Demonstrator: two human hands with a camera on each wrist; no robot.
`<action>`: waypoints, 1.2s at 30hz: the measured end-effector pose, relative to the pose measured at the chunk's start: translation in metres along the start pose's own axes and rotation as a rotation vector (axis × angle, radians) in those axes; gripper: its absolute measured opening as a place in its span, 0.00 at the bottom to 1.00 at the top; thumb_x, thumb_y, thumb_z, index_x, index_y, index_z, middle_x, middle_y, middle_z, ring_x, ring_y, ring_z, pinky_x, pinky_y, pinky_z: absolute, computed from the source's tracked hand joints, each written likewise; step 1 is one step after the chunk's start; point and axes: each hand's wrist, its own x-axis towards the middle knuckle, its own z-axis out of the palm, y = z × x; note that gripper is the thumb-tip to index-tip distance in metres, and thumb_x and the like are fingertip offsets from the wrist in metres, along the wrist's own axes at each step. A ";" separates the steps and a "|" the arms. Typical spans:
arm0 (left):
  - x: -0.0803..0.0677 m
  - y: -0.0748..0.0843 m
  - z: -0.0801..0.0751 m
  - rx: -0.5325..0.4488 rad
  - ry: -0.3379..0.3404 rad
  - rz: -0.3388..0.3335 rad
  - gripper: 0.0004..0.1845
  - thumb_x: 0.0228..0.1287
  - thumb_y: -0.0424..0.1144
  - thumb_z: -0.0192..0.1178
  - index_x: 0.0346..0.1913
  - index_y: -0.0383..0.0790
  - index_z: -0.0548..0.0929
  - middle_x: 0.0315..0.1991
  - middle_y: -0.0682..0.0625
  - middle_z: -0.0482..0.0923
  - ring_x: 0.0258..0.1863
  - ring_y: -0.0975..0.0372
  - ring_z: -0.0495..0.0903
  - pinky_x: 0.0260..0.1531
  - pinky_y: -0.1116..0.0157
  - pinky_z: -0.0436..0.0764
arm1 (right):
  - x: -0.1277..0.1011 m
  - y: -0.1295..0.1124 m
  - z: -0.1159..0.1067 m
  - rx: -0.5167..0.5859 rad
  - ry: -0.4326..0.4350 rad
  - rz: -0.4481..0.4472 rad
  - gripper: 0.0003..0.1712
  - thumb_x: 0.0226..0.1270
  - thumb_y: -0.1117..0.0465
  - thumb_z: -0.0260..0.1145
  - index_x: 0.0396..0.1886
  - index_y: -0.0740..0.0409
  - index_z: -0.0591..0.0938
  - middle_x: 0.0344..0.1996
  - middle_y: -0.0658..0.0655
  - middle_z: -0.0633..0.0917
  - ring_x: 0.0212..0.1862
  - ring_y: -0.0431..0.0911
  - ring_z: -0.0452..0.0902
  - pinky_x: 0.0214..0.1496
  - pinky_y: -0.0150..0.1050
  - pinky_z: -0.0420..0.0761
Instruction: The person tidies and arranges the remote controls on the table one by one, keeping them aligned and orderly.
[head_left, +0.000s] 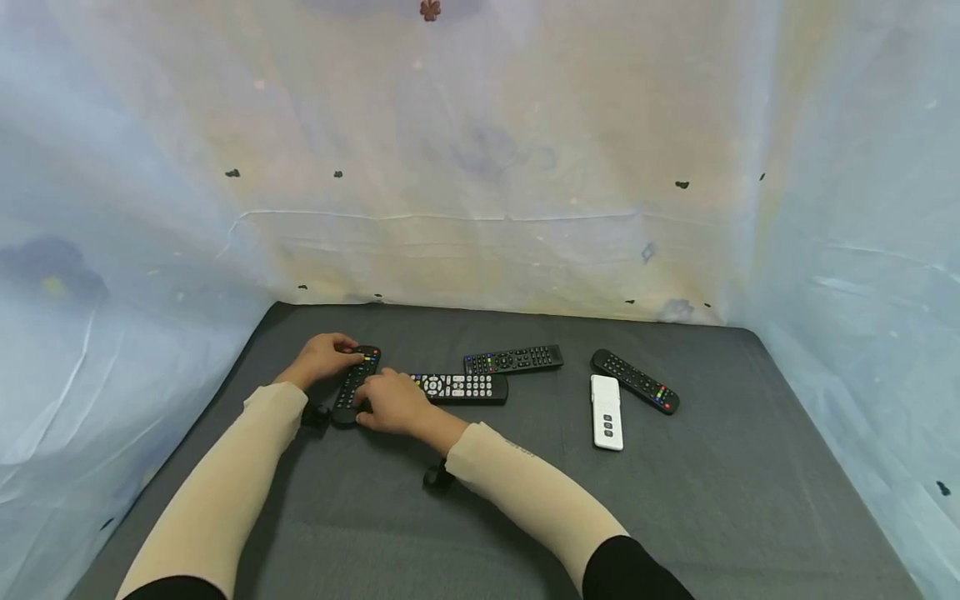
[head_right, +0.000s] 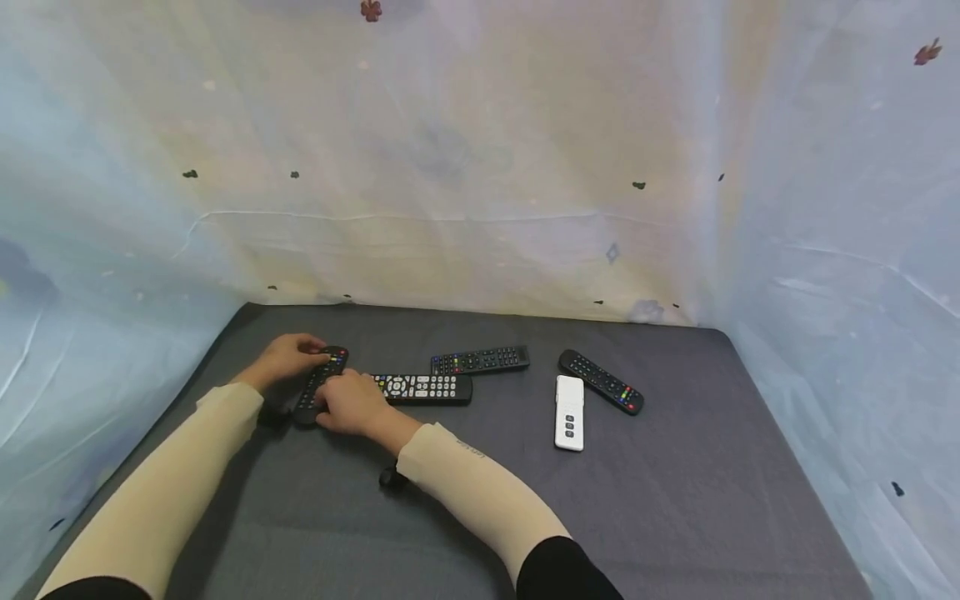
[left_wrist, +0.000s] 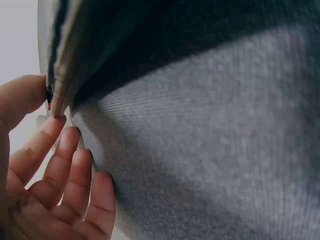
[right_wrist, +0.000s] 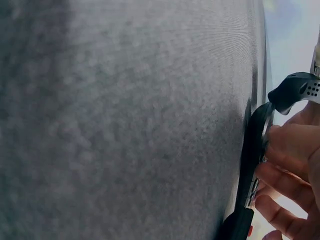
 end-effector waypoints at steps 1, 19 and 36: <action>0.000 -0.001 0.000 0.004 0.000 0.002 0.27 0.67 0.51 0.57 0.61 0.35 0.75 0.57 0.35 0.76 0.55 0.45 0.75 0.53 0.48 0.75 | -0.001 0.000 0.000 0.018 0.000 -0.006 0.14 0.64 0.47 0.67 0.48 0.40 0.86 0.44 0.42 0.85 0.43 0.41 0.77 0.38 0.35 0.77; -0.051 0.031 0.008 0.013 0.069 0.292 0.24 0.64 0.47 0.63 0.59 0.40 0.78 0.57 0.40 0.74 0.53 0.46 0.75 0.47 0.47 0.77 | -0.096 0.074 -0.053 0.289 0.146 0.042 0.17 0.65 0.54 0.66 0.52 0.55 0.83 0.48 0.53 0.84 0.52 0.49 0.78 0.63 0.48 0.72; -0.086 0.083 0.031 0.036 0.023 0.418 0.27 0.60 0.46 0.66 0.61 0.41 0.76 0.56 0.43 0.75 0.52 0.51 0.76 0.47 0.51 0.79 | -0.147 0.110 -0.071 0.258 0.173 0.154 0.22 0.62 0.55 0.69 0.54 0.57 0.82 0.50 0.55 0.83 0.53 0.49 0.78 0.56 0.48 0.78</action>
